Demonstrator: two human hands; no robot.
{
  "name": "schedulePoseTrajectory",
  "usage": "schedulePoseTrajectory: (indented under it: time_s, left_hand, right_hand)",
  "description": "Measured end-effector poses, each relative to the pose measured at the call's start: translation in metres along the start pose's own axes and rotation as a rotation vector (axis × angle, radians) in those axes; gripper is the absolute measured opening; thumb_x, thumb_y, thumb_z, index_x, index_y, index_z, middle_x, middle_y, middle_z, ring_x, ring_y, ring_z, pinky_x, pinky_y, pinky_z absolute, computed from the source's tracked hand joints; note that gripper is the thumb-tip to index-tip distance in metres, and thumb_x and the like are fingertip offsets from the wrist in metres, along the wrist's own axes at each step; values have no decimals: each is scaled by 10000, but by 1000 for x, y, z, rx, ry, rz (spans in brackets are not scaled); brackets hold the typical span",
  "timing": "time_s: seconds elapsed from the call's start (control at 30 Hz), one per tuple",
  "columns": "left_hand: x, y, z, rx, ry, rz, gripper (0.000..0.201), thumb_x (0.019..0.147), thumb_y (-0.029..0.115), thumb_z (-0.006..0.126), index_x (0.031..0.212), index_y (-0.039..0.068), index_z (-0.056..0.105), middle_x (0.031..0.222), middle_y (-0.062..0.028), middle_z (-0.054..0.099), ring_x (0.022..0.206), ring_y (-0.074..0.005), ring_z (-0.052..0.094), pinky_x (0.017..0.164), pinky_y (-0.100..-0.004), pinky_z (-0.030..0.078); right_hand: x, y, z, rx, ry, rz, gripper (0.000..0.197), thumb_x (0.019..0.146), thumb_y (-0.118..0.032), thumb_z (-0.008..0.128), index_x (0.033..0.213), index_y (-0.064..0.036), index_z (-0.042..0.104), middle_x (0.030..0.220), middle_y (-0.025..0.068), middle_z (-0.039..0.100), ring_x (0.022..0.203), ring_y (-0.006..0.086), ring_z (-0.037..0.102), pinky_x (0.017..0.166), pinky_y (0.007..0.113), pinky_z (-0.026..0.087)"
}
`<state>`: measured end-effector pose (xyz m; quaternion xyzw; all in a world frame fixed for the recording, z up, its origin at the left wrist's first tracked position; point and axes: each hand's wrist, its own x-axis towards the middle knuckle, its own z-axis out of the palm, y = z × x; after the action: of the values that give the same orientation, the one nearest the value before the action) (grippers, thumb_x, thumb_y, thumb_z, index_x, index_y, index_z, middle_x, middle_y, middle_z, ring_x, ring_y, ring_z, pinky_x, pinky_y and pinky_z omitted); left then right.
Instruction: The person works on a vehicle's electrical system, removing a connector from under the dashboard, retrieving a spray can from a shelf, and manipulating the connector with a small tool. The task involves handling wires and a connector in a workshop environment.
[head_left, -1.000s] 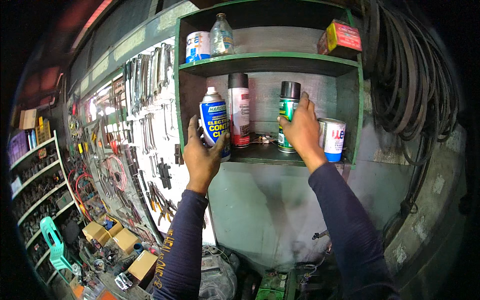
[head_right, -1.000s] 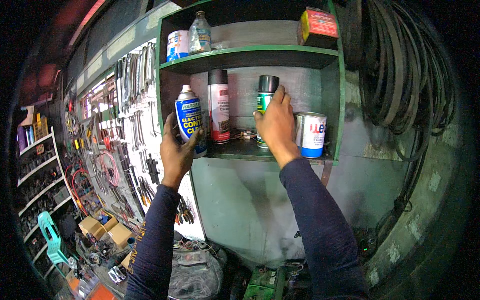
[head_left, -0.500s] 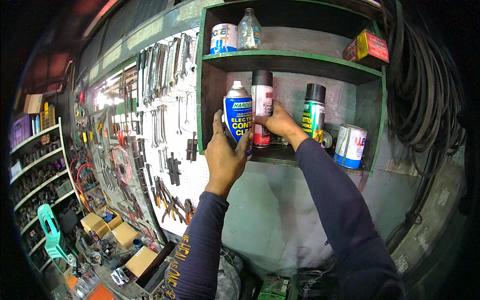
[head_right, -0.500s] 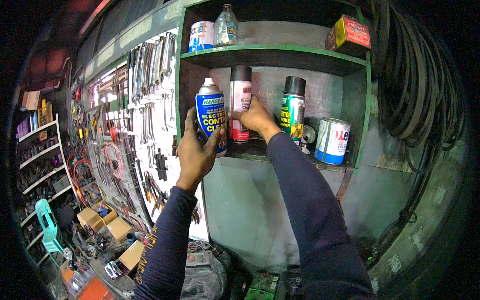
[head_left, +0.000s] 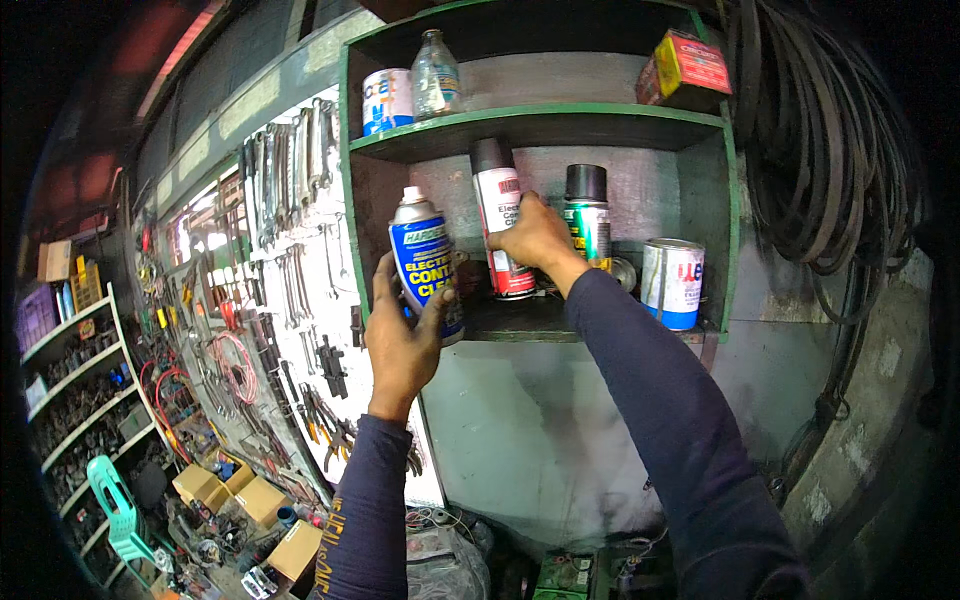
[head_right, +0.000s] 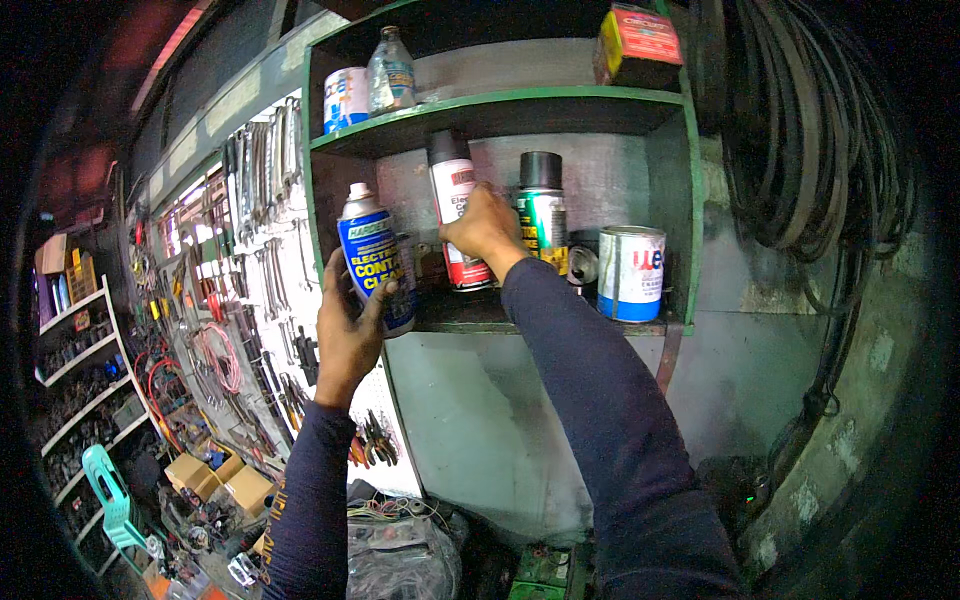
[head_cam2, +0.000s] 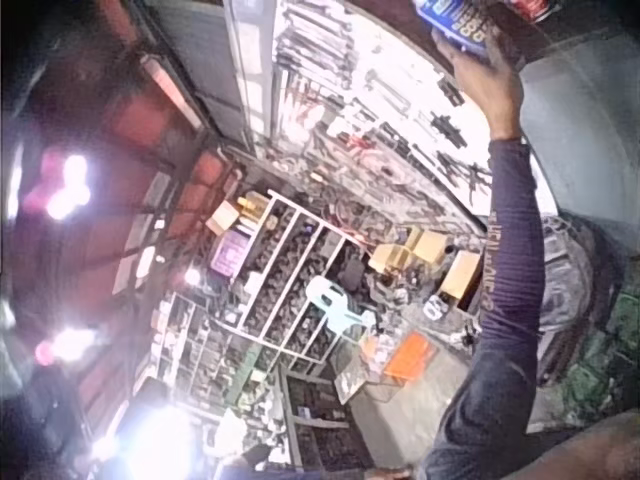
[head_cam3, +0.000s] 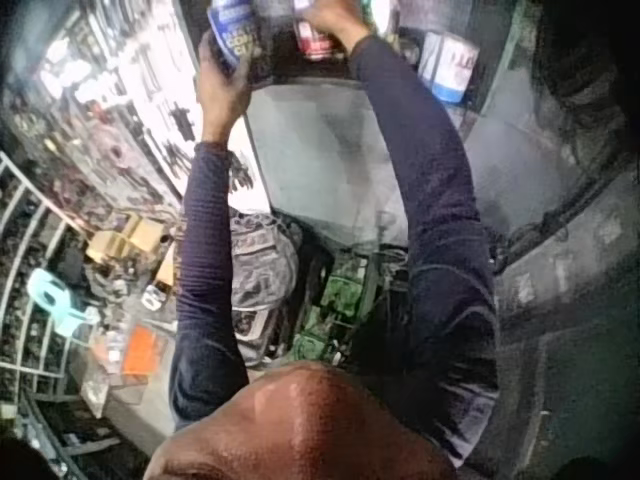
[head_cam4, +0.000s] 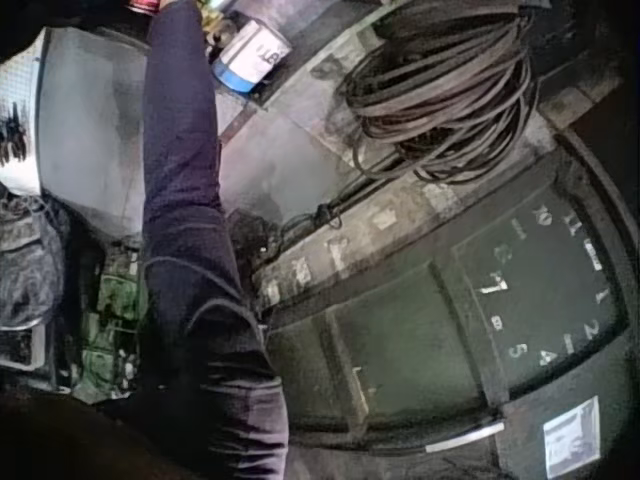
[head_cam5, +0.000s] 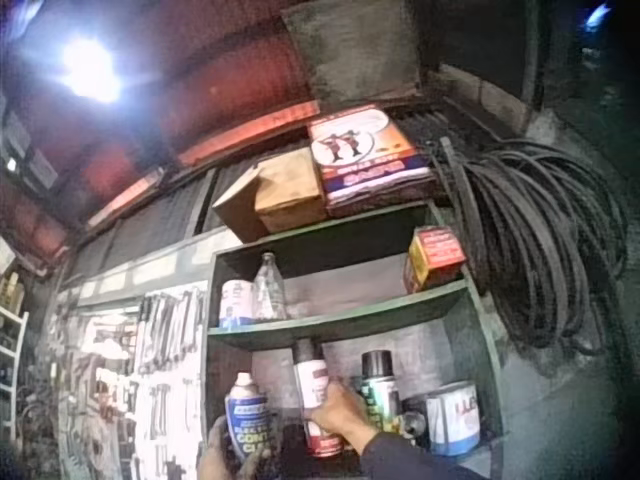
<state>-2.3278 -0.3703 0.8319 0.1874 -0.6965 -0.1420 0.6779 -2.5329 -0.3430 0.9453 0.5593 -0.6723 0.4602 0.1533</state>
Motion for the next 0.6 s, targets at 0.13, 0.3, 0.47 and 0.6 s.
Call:
schedulePoseTrajectory:
  time_s: [0.13, 0.3, 0.47, 0.6]
  left_hand:
    - [4, -6, 1, -134, 3, 57, 756, 925, 149, 795, 1523, -9, 361, 1310, -234, 655, 1153, -279, 682, 1008, -398, 542]
    - [8, -12, -8, -116, -15, 70, 746, 946, 159, 781, 1518, -46, 348, 1340, -223, 617, 1175, -249, 653, 1041, -387, 516]
    - [9, -17, 0, -102, -21, 48, 763, 925, 210, 804, 1508, -23, 372, 1310, -246, 653, 1139, -287, 692, 999, -410, 544]
    - [5, -10, 3, 65, 60, 81, 760, 919, 246, 802, 1509, 18, 379, 1286, -242, 682, 1122, -330, 717, 964, -419, 560]
  right_hand:
    - [-2, 3, -4, 10, 30, 31, 699, 709, -304, 871, 1238, 63, 598, 1209, 290, 703, 1123, 414, 703, 970, 462, 569]
    - [-17, -6, -5, 29, -32, -13, 577, 752, -239, 831, 1207, 66, 650, 1151, 285, 726, 1071, 415, 728, 936, 466, 593]
    - [-10, 7, 10, 132, 71, 23, 421, 726, -255, 867, 1015, 28, 749, 1053, 250, 756, 1005, 376, 747, 899, 449, 588]
    - [8, 11, 19, 563, -51, 6, 316, 758, -137, 863, 983, 43, 734, 889, 165, 760, 777, 261, 748, 669, 421, 592]
